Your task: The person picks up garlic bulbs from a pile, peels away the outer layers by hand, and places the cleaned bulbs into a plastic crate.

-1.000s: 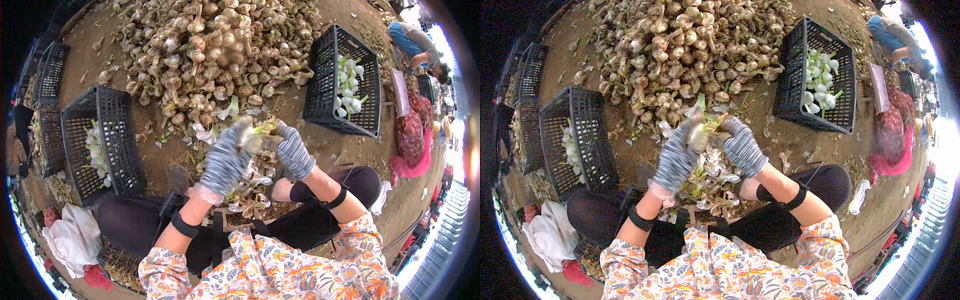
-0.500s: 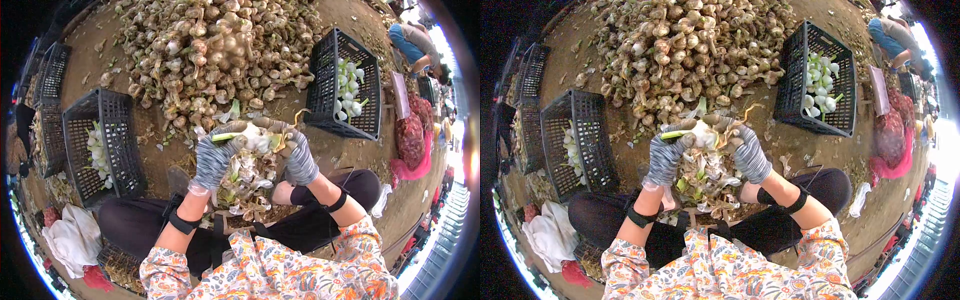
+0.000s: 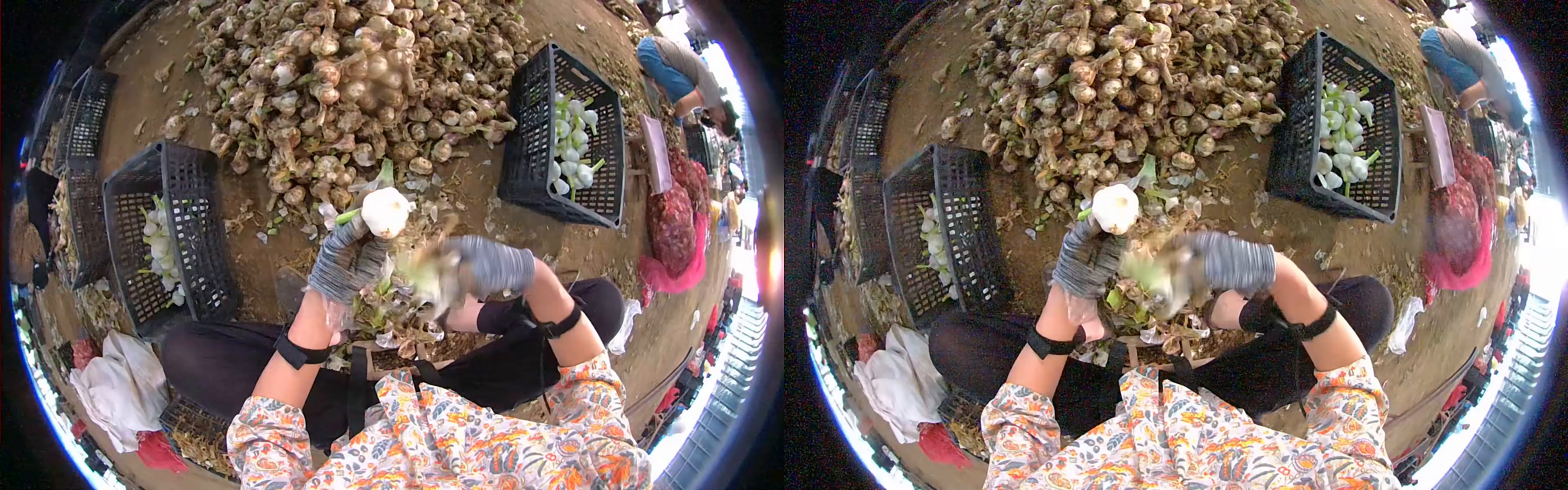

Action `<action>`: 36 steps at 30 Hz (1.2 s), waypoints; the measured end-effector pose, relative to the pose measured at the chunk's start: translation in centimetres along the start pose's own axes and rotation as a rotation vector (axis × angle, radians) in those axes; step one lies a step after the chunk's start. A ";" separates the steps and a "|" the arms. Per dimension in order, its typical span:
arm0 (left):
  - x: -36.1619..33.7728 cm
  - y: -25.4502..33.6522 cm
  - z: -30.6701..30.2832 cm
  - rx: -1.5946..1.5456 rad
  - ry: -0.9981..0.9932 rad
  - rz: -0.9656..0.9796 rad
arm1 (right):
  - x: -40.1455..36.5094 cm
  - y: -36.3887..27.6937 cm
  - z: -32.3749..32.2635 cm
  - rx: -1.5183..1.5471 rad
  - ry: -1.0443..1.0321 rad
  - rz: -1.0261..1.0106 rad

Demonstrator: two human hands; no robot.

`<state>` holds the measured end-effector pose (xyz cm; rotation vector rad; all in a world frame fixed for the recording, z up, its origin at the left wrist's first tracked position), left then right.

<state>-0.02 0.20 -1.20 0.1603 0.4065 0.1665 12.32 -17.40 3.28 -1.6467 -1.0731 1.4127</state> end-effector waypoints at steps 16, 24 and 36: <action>1.2 -1.6 -2.4 0.132 0.254 -0.155 | 0.6 -1.8 -1.0 0.560 0.404 -0.083; 1.5 -1.6 -1.8 0.061 0.536 -0.103 | 0.4 1.9 -0.5 -0.701 0.201 0.280; 0.2 -1.5 2.2 1.108 0.423 0.337 | 2.1 -2.2 1.6 -0.148 0.801 -0.050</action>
Point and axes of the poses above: each hand's wrist, its own x-axis towards the middle knuckle, its own z-axis out of the palm, y = z × x, the point moved 1 cm from there along x, towards the middle knuckle, and after that the axes turned 6 degrees about z, right-handed, at the moved point
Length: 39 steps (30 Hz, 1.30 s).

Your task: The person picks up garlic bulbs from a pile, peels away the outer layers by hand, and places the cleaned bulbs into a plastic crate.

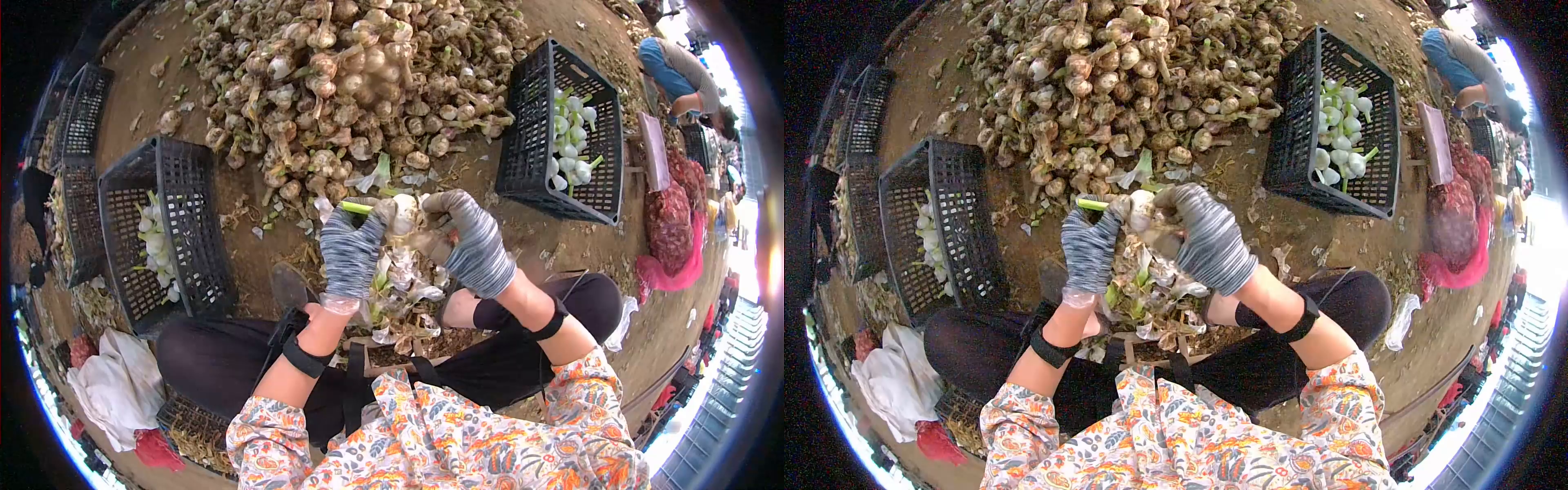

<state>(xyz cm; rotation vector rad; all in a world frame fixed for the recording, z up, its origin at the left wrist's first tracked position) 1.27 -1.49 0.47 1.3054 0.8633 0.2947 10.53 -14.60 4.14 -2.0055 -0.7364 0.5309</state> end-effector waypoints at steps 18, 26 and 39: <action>-0.4 0.0 0.3 -0.077 -0.071 0.212 | 0.9 3.8 -0.4 -0.640 0.176 -0.128; 0.7 -2.9 0.2 -0.075 -0.046 0.287 | 0.5 5.0 -0.3 -0.223 -0.015 0.283; 5.0 5.0 -25.1 -1.292 0.938 0.361 | 7.3 18.3 1.5 -0.256 -0.147 0.683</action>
Point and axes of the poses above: each hand's wrist, its own x-axis towards the middle knuckle, its own z-axis out of the palm, y = z × x, the point moved 1 cm from there along x, towards the middle knuckle, and after that the axes turned 6 degrees about z, right-handed, at the moved point
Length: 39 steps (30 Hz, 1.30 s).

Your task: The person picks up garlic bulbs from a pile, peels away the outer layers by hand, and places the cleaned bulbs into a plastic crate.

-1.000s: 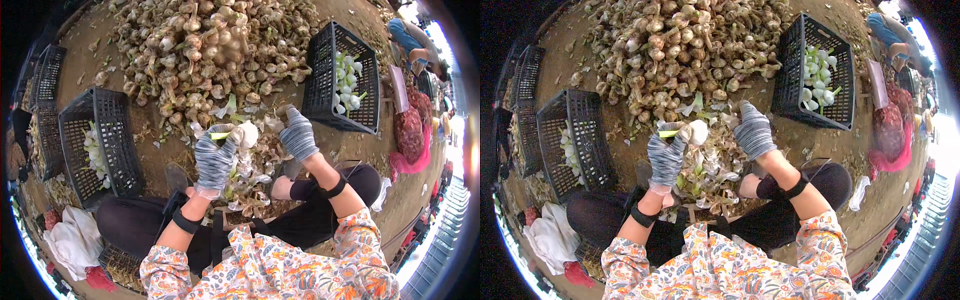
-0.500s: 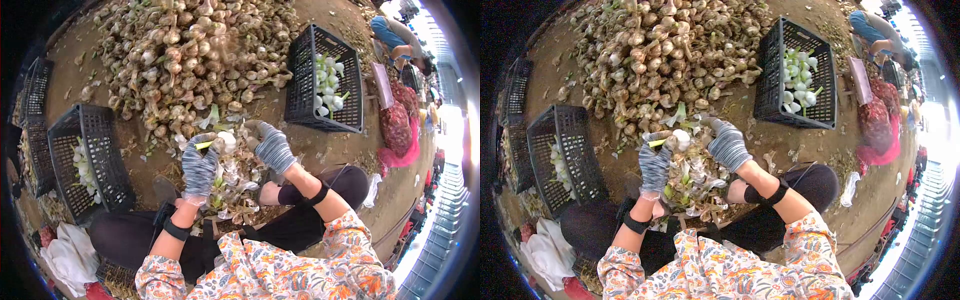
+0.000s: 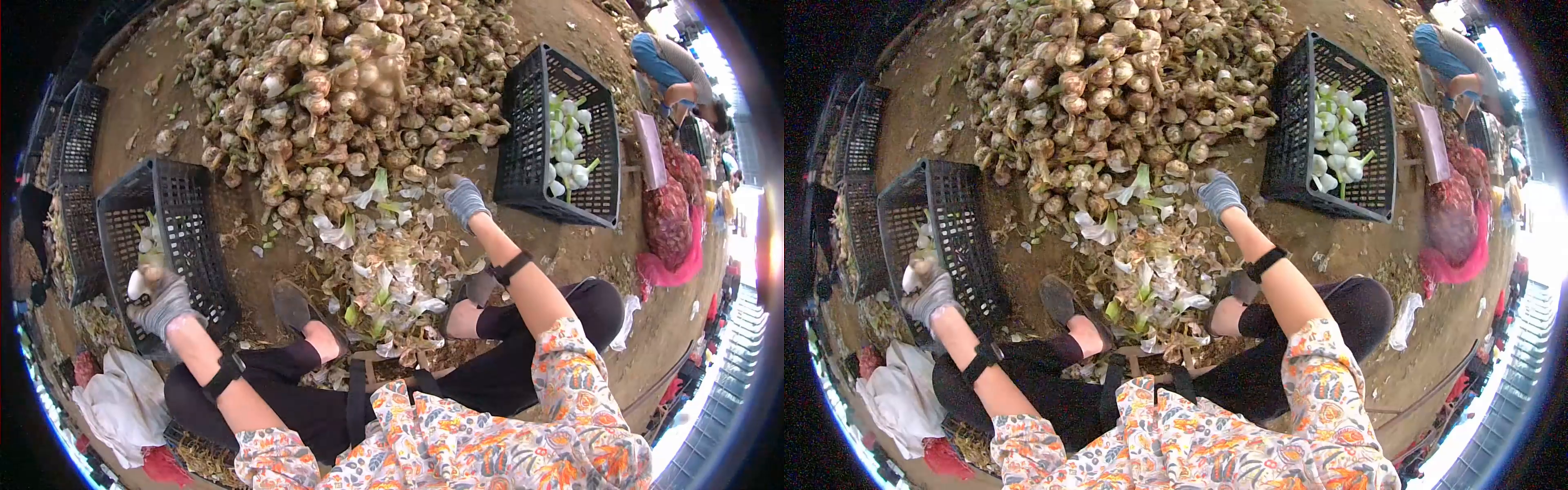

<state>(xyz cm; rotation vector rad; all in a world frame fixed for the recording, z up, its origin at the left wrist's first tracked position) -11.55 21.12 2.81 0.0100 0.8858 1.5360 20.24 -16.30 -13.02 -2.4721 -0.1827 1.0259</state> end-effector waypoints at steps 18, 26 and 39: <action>-18.0 -17.9 -12.3 0.951 -0.800 -0.875 | -11.3 -8.6 2.4 -0.263 0.120 -0.498; -23.5 -13.6 -7.1 0.809 -1.345 -0.587 | -18.4 -8.7 -6.6 0.798 -0.385 -0.201; -25.6 -10.5 -3.3 0.940 -1.454 -0.703 | -18.8 -7.9 -7.2 0.507 -0.133 -0.635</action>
Point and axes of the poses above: each hand's wrist, its own x-axis towards the middle knuckle, its own z-axis out of the palm, y = z × x, the point moved 1 cm from there along x, towards the middle knuckle, and after that the axes turned 6 degrees about z, right-handed, at the moved point
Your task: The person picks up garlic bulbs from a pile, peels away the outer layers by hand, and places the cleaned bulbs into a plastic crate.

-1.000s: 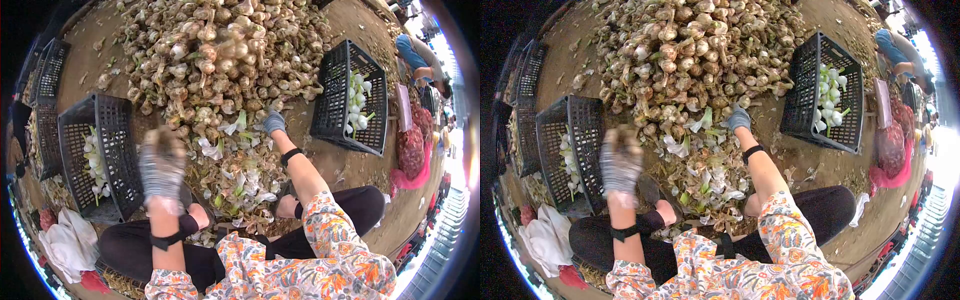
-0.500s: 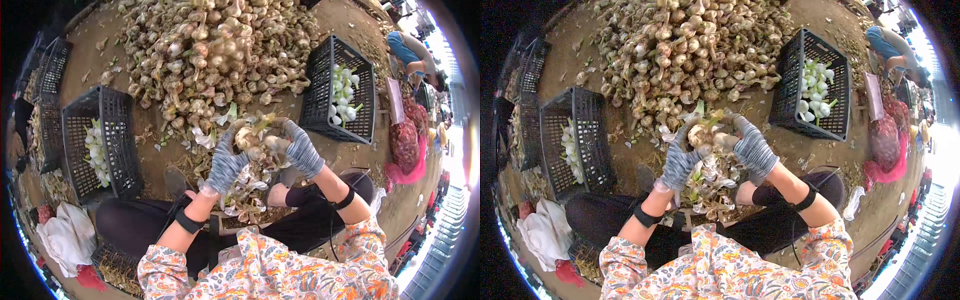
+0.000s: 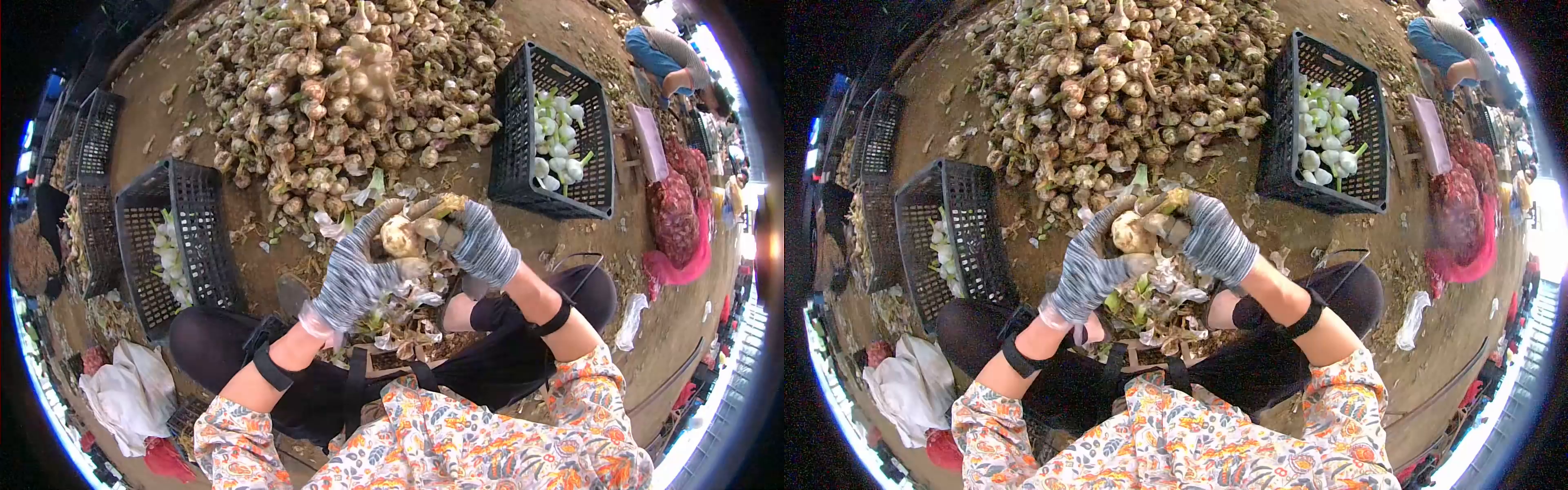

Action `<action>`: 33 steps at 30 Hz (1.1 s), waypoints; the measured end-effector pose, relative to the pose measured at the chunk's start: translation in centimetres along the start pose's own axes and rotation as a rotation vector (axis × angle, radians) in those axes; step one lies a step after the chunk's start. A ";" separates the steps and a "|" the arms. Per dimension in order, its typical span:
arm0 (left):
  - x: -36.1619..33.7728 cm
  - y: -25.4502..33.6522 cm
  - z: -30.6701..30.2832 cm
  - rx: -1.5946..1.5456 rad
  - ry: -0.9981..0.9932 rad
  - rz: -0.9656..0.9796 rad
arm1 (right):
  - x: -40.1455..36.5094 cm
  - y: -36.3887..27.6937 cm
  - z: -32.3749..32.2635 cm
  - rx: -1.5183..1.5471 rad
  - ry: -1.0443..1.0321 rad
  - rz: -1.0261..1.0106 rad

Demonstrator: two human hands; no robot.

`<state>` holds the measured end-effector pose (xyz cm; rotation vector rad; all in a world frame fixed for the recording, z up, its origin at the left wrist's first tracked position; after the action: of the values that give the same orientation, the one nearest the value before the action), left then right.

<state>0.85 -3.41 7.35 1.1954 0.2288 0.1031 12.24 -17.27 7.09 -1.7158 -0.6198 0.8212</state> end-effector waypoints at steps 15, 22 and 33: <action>0.5 -2.1 -1.7 -0.086 0.003 -0.065 | 1.0 0.2 0.4 -0.111 0.060 0.004; 0.8 -1.7 -1.9 -0.033 -0.030 -0.096 | 0.9 -0.2 -0.3 -0.097 -0.038 0.072; 1.4 -4.2 -3.2 -0.423 0.268 -0.575 | -0.1 0.5 0.8 -0.080 -0.202 0.158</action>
<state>1.31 -1.78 2.19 0.6585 0.7392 -0.1862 11.59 -16.99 6.46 -1.7837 -0.6664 1.1042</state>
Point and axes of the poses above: each hand's wrist, its own x-axis towards the middle knuckle, its own z-axis out of the palm, y = z × x, the point moved 1 cm from there along x, towards the middle knuckle, and after that the axes turned 6 degrees about z, right-handed, at the moved point
